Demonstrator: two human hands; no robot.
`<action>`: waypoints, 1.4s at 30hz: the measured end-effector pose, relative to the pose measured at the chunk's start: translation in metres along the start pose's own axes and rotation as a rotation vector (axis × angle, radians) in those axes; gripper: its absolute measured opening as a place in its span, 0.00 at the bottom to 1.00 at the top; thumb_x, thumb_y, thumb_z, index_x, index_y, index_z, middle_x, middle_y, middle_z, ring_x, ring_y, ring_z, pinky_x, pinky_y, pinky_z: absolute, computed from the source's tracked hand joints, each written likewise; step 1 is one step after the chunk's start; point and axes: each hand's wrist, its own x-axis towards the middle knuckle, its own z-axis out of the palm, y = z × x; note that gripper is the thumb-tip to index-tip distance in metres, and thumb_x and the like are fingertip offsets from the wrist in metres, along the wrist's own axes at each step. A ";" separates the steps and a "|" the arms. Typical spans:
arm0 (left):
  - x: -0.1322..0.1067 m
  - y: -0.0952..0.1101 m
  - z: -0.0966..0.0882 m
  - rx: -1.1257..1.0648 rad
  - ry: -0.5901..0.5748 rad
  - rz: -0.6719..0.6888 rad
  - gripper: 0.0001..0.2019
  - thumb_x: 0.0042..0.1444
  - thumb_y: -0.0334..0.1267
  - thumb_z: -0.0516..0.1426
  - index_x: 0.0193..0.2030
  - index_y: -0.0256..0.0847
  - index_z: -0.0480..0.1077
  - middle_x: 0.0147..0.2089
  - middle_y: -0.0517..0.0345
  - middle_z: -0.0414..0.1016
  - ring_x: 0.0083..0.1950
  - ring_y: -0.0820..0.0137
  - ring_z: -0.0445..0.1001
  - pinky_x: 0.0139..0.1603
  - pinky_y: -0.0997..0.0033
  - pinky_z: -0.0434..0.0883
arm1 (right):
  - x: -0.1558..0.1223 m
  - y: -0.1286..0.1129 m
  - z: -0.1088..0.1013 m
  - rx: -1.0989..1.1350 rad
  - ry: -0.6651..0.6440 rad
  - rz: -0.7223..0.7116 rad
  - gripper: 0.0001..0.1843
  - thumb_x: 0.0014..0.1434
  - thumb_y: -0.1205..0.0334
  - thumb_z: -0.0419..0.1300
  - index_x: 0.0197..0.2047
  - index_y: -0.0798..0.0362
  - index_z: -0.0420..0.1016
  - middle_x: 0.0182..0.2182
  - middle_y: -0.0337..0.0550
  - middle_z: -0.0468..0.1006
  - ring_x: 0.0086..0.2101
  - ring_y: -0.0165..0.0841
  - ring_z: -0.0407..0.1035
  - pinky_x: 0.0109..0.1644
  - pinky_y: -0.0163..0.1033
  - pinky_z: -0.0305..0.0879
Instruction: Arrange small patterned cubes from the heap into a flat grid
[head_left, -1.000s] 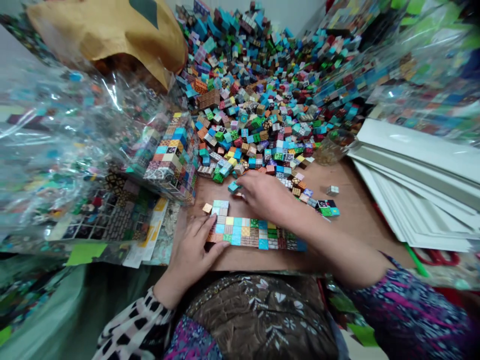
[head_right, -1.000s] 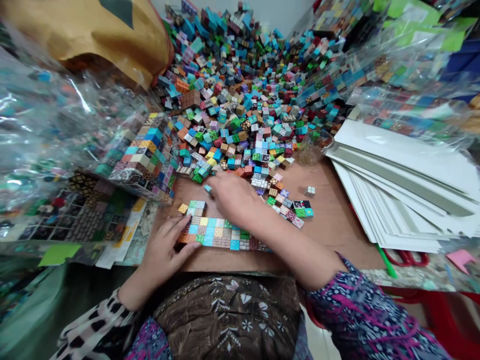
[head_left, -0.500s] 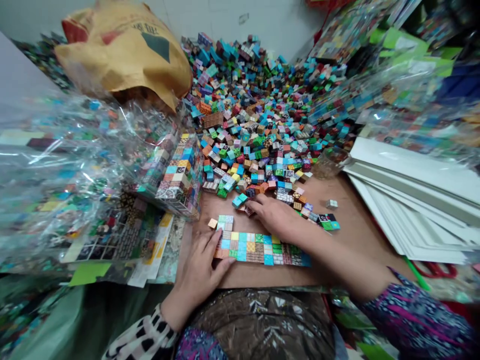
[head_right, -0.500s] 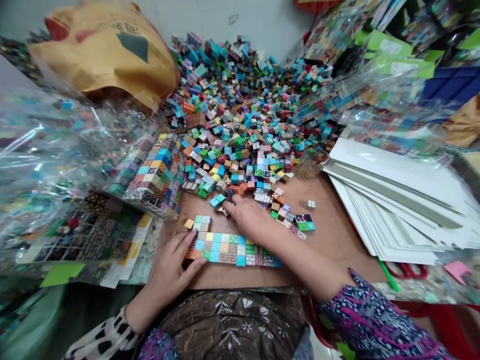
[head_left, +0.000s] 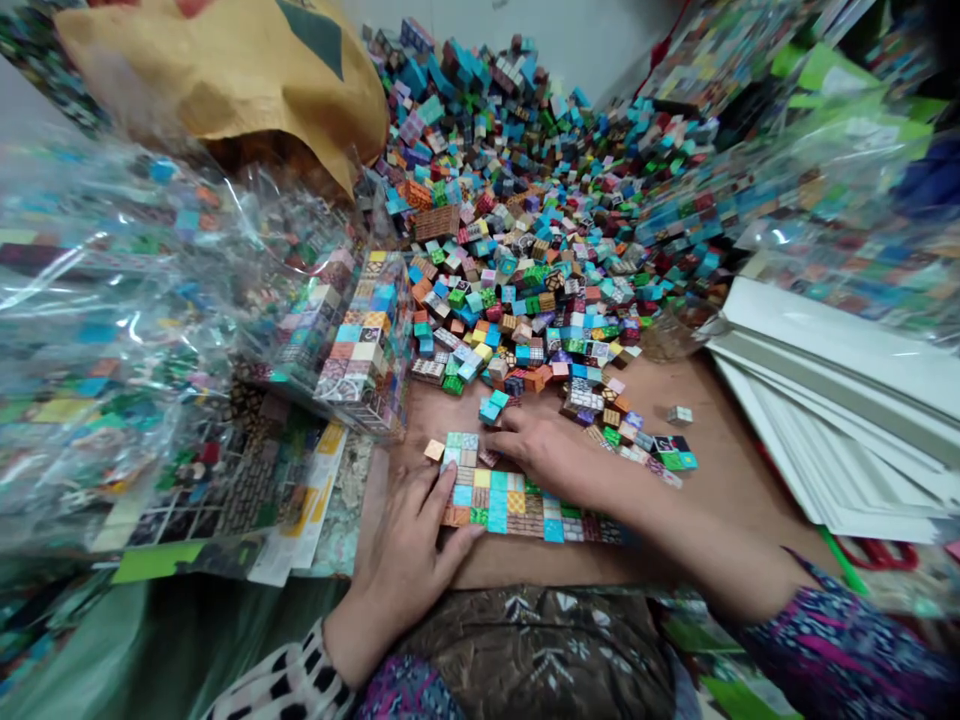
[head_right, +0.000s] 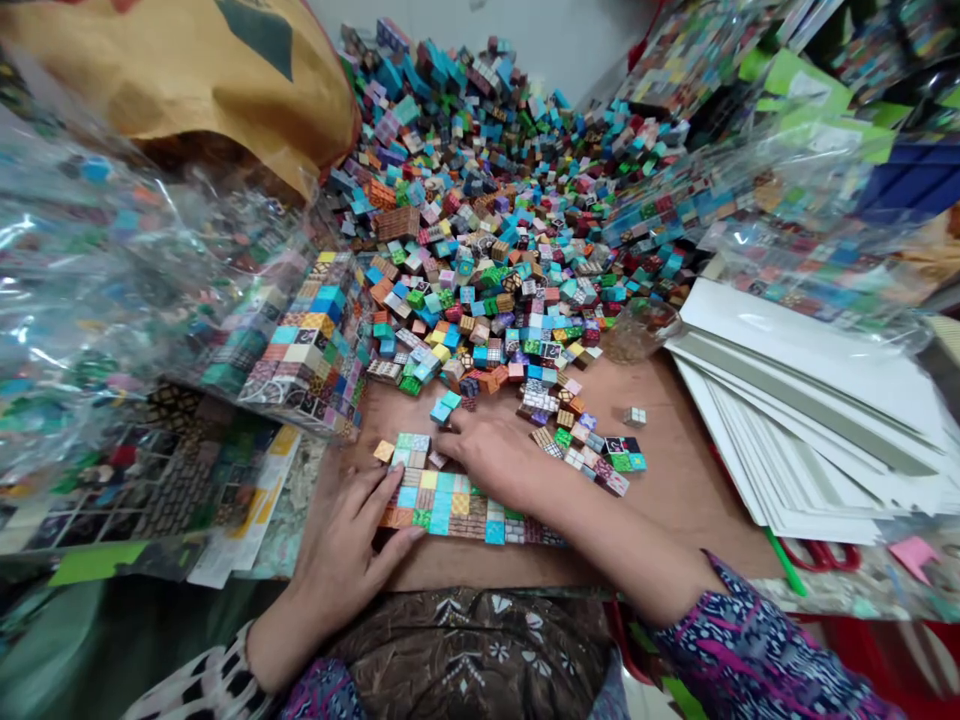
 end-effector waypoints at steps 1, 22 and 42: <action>-0.001 0.000 0.000 -0.004 -0.003 -0.004 0.30 0.64 0.52 0.53 0.66 0.36 0.56 0.57 0.39 0.68 0.58 0.52 0.69 0.59 0.44 0.69 | 0.002 -0.001 0.001 0.003 -0.002 -0.017 0.15 0.66 0.69 0.50 0.46 0.49 0.77 0.36 0.44 0.71 0.31 0.31 0.59 0.31 0.39 0.44; -0.001 0.000 0.001 -0.001 0.016 0.013 0.29 0.64 0.51 0.53 0.65 0.34 0.57 0.57 0.38 0.70 0.59 0.51 0.70 0.59 0.40 0.69 | 0.024 0.010 -0.008 -0.114 0.121 0.005 0.21 0.63 0.74 0.47 0.56 0.53 0.69 0.49 0.52 0.71 0.39 0.37 0.65 0.37 0.40 0.56; -0.001 -0.001 0.002 -0.038 0.006 -0.001 0.29 0.63 0.50 0.54 0.65 0.34 0.58 0.57 0.39 0.70 0.59 0.52 0.70 0.60 0.40 0.68 | -0.013 -0.006 0.009 0.333 0.121 0.435 0.17 0.58 0.63 0.60 0.51 0.55 0.72 0.35 0.47 0.78 0.35 0.38 0.70 0.35 0.39 0.58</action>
